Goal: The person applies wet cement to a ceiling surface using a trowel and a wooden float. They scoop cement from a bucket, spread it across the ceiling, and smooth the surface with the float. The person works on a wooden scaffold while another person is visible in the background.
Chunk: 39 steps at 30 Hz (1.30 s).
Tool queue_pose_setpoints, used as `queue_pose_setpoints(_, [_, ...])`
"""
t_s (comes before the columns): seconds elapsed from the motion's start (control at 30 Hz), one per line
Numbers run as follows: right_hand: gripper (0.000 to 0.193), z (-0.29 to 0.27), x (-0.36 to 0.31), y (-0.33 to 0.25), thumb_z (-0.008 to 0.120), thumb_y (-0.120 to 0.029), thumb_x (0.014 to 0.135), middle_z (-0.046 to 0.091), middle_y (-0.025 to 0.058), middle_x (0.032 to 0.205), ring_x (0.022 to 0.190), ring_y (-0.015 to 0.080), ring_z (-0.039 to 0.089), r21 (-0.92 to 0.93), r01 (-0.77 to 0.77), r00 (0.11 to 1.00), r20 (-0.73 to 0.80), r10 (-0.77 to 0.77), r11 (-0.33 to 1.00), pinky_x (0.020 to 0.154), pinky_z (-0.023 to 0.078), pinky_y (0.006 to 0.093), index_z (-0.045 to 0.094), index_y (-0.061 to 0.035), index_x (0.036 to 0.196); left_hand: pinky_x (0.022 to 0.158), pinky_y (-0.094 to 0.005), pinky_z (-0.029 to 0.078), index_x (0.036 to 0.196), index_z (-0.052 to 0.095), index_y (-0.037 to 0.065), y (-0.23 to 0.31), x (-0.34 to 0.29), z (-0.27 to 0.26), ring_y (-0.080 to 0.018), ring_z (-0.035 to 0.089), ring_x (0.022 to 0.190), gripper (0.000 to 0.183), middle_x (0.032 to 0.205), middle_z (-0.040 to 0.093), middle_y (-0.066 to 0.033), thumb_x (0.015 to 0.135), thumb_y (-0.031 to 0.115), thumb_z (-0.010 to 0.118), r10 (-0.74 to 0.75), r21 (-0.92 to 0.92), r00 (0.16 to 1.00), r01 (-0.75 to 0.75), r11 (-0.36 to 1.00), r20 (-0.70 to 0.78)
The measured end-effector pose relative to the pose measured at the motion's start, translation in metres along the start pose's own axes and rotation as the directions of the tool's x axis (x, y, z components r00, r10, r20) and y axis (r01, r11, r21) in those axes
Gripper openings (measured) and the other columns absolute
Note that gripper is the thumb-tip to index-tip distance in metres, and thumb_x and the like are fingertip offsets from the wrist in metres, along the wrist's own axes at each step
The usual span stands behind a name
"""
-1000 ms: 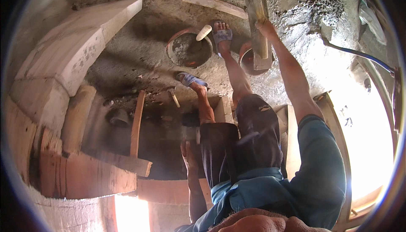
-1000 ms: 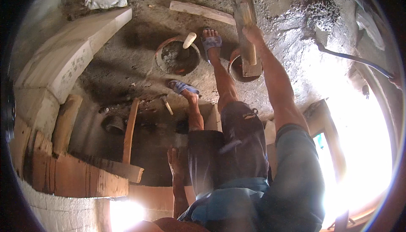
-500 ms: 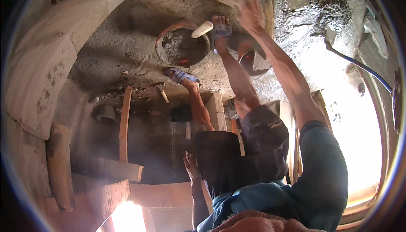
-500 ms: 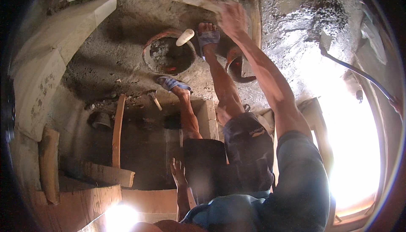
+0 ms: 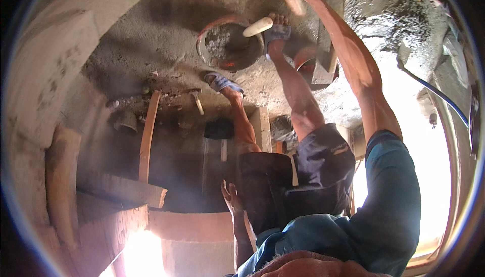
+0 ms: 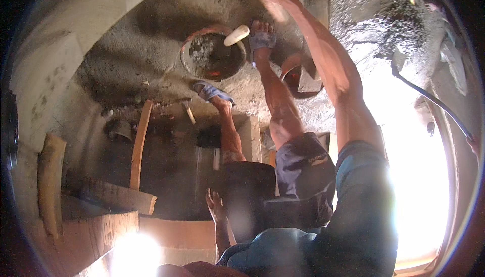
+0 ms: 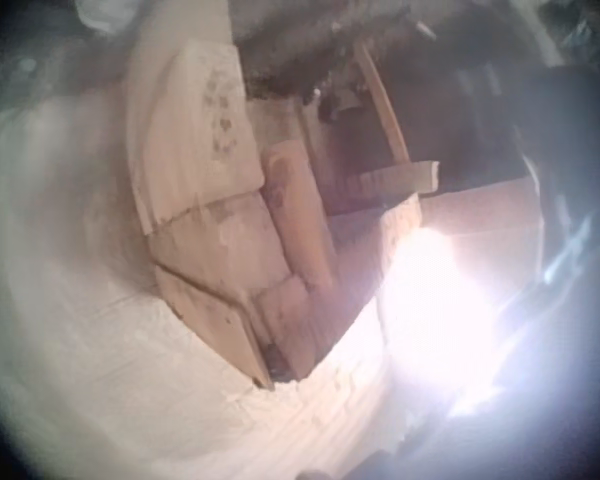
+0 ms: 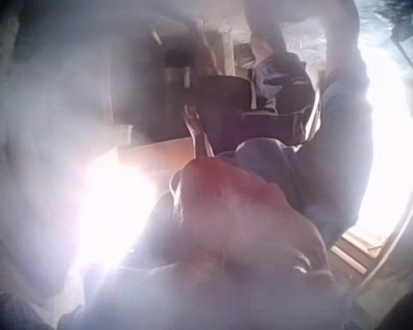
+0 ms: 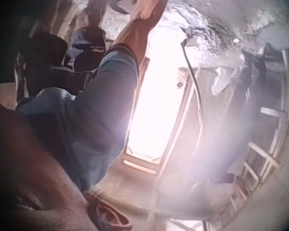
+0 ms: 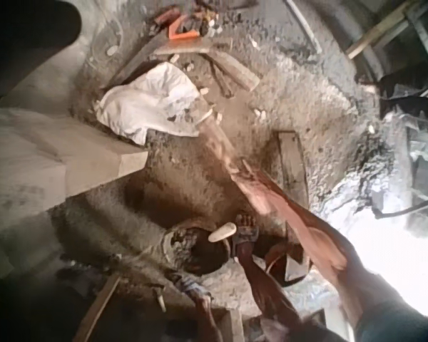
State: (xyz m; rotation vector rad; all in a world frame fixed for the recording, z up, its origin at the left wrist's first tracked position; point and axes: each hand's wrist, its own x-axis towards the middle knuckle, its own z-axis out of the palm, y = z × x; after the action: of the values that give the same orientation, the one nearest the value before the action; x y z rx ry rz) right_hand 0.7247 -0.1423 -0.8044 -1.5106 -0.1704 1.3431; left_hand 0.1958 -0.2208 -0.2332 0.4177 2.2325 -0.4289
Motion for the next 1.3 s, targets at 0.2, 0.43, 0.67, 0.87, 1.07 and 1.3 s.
queue_pose_setpoints(0.2, [0.054,0.055,-0.131,-0.263,0.050,-0.042,0.102,0.068,0.0194,0.119,0.109,0.0277,0.069,0.196,-0.051,0.999,0.009,0.050,0.979,0.094,0.055,0.0403,0.051,0.0004,0.136,0.110,-0.0423,0.039,0.150,0.042,0.004,-0.023,-0.003,-0.007,-0.0304,0.045,0.136,0.061,0.148,0.045,-0.0203,0.105,0.045,0.052,0.451,0.134,0.891,-0.455,0.881,0.058])
queue_pose_setpoints(0.43, [0.056,0.144,-0.343,-0.418,0.049,-0.039,0.097,0.064,0.0182,0.121,0.104,0.0311,0.067,0.644,0.130,0.988,-0.025,-0.149,0.754,0.097,0.054,0.0475,0.052,0.0046,0.133,0.116,-0.0441,0.033,0.152,0.040,0.005,0.111,-0.105,-0.006,-0.0279,0.042,0.141,0.068,0.152,0.044,-0.0167,0.107,0.055,0.029,0.679,-0.441,0.483,-0.522,0.730,0.553])
queue_pose_setpoints(0.67, [0.059,0.339,-0.506,-0.504,0.058,-0.034,0.093,0.056,0.0186,0.141,0.132,0.0368,0.052,0.781,0.037,0.877,0.273,-0.394,0.623,0.112,0.041,0.0533,0.048,-0.0038,0.143,0.118,-0.0492,0.033,0.156,0.031,0.008,0.110,-0.185,-0.107,-0.0331,0.043,0.143,0.073,0.156,0.044,-0.0150,0.105,0.060,0.037,0.776,-0.786,0.125,0.078,0.613,0.618])
queue_pose_setpoints(0.87, [0.066,0.468,-0.607,-0.496,0.063,-0.028,0.094,0.047,0.0144,0.153,0.142,0.0315,0.043,0.604,0.006,0.764,0.511,-0.393,0.797,0.117,0.033,0.0528,0.040,-0.0081,0.152,0.114,-0.0517,0.043,0.136,0.054,0.011,0.076,-0.171,-0.235,-0.0299,0.050,0.137,0.049,0.139,0.058,-0.0062,0.105,0.049,0.048,0.909,-0.932,0.298,0.301,0.200,0.292])
queue_pose_setpoints(1.07, [0.059,0.521,-0.669,-0.491,0.059,-0.021,0.098,0.054,0.0136,0.146,0.132,0.0248,0.054,0.209,0.109,0.566,0.791,-0.234,0.972,0.112,0.044,0.0455,0.042,-0.0028,0.152,0.097,-0.0468,0.057,0.121,0.064,0.016,0.039,-0.088,-0.344,-0.0265,0.069,0.106,0.029,0.112,0.072,-0.0051,0.102,0.038,0.058,0.962,-0.929,0.269,0.341,-0.143,-0.050])
queue_pose_setpoints(1.3, [0.068,0.598,-0.731,-0.543,0.059,-0.038,0.101,0.057,0.0177,0.142,0.129,0.0211,0.056,-0.204,-0.195,0.412,0.871,0.269,0.959,0.110,0.044,0.0354,0.040,0.0060,0.150,0.082,-0.0428,0.061,0.123,0.059,0.013,0.027,-0.070,-0.467,-0.0210,0.072,0.093,0.026,0.104,0.072,-0.0028,0.104,0.031,0.058,0.940,-0.978,0.288,0.047,-0.203,-0.182])
